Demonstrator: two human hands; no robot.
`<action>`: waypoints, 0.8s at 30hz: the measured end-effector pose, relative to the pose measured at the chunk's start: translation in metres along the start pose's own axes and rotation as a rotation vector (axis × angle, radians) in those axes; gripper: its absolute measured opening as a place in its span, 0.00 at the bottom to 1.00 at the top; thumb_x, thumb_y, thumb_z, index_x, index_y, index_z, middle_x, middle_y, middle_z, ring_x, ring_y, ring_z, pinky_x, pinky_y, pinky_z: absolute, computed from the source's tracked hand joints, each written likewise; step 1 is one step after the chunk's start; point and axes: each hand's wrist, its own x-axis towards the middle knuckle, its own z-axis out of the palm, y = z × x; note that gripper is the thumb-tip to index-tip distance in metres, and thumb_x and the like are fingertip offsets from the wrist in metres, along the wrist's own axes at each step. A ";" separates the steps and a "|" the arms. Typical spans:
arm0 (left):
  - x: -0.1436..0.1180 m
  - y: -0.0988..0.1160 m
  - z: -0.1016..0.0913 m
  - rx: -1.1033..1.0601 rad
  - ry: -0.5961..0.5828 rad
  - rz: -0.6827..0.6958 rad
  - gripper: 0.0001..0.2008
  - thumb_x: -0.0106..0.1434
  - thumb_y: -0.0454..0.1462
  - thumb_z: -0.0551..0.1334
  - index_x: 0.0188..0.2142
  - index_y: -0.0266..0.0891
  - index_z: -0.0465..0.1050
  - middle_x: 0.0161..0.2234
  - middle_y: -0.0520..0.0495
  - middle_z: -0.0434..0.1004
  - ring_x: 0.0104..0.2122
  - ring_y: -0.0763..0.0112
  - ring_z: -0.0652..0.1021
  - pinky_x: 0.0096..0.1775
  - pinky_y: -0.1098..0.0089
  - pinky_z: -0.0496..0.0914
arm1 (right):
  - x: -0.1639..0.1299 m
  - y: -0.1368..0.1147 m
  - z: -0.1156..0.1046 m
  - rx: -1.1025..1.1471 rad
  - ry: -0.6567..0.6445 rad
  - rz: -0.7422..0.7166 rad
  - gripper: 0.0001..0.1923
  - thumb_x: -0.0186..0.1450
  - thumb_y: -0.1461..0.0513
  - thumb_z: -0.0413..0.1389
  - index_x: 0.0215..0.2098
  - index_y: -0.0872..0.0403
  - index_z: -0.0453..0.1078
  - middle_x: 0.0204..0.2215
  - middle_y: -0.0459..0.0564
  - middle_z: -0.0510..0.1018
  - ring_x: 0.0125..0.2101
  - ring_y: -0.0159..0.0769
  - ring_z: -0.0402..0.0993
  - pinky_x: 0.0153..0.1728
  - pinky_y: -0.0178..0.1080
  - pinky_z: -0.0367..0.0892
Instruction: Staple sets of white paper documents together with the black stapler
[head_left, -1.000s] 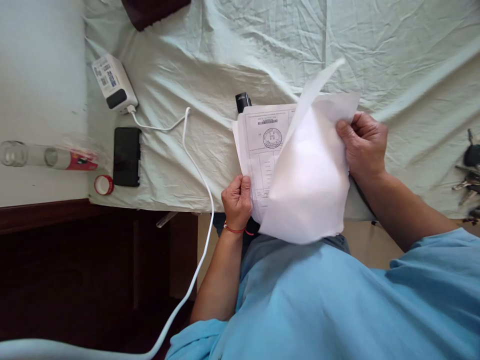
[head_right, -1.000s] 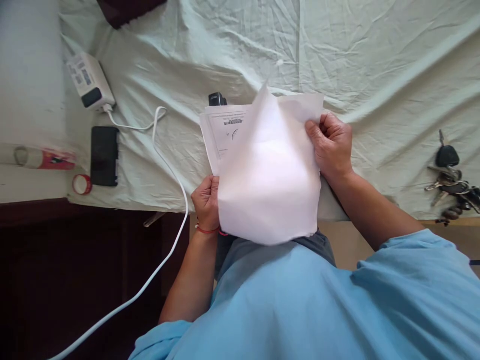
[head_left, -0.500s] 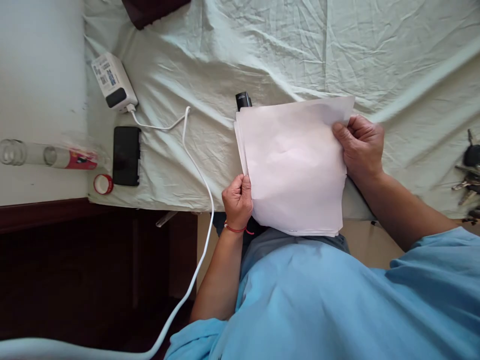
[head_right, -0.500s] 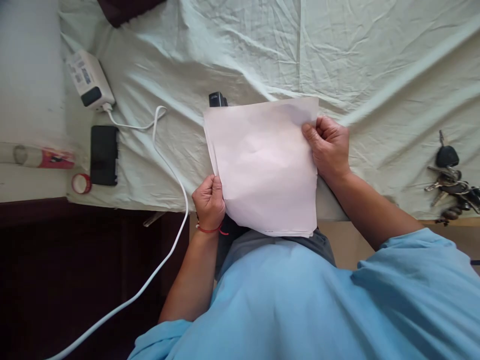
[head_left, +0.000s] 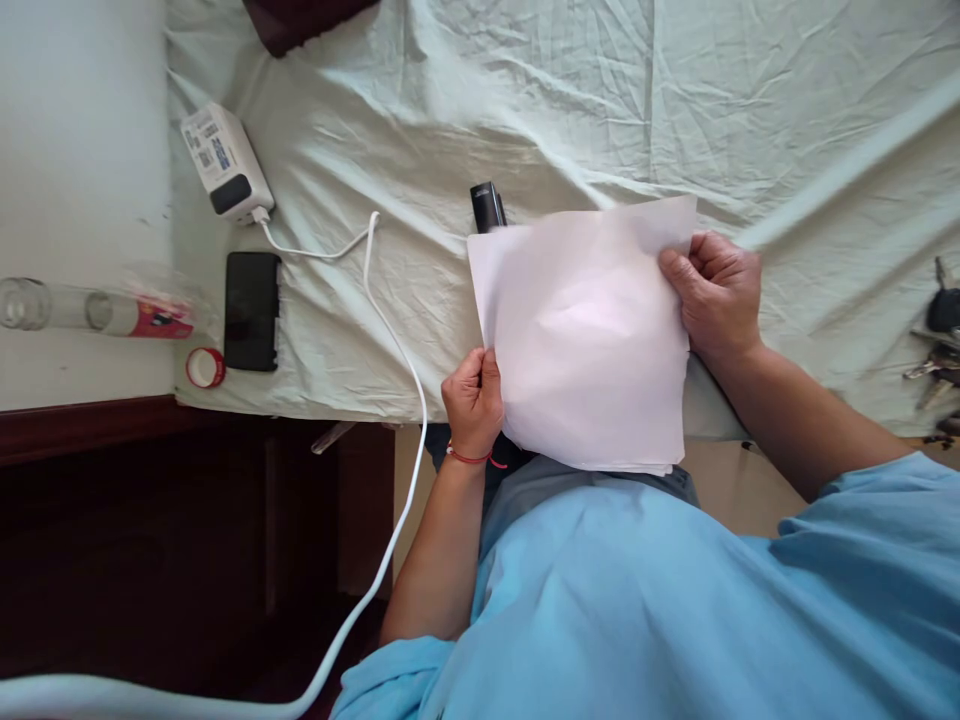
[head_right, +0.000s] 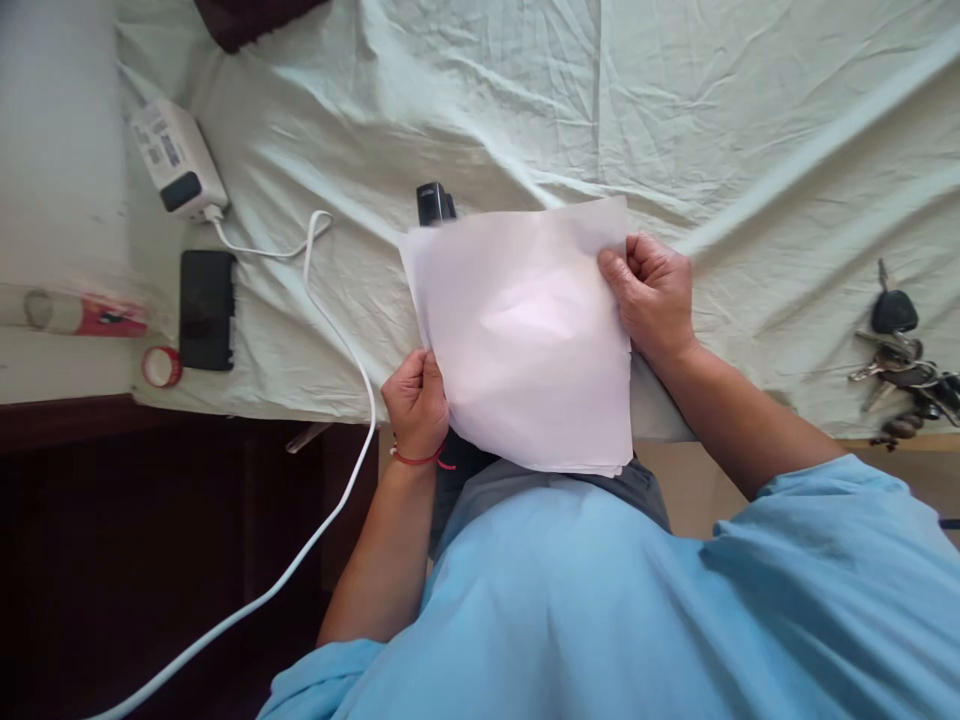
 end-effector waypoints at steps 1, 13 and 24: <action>0.000 0.001 0.000 0.007 -0.003 0.003 0.31 0.78 0.62 0.59 0.28 0.42 0.66 0.23 0.56 0.60 0.25 0.72 0.62 0.30 0.67 0.57 | 0.000 -0.001 0.001 -0.003 0.016 -0.024 0.23 0.63 0.48 0.74 0.28 0.51 0.69 0.23 0.39 0.61 0.25 0.26 0.51 0.26 0.37 0.46; 0.002 0.006 0.001 0.048 0.008 0.015 0.34 0.77 0.64 0.58 0.25 0.44 0.58 0.21 0.57 0.54 0.24 0.73 0.58 0.28 0.66 0.54 | 0.002 -0.001 0.005 0.062 0.104 -0.086 0.15 0.63 0.56 0.73 0.32 0.50 0.71 0.25 0.41 0.71 0.24 0.28 0.60 0.27 0.38 0.52; 0.001 0.007 0.003 0.095 0.004 0.035 0.33 0.78 0.63 0.57 0.26 0.43 0.60 0.22 0.57 0.55 0.24 0.72 0.58 0.29 0.67 0.55 | 0.003 -0.002 0.006 0.067 0.210 -0.107 0.18 0.62 0.50 0.72 0.34 0.49 0.69 0.23 0.39 0.68 0.22 0.26 0.54 0.25 0.39 0.47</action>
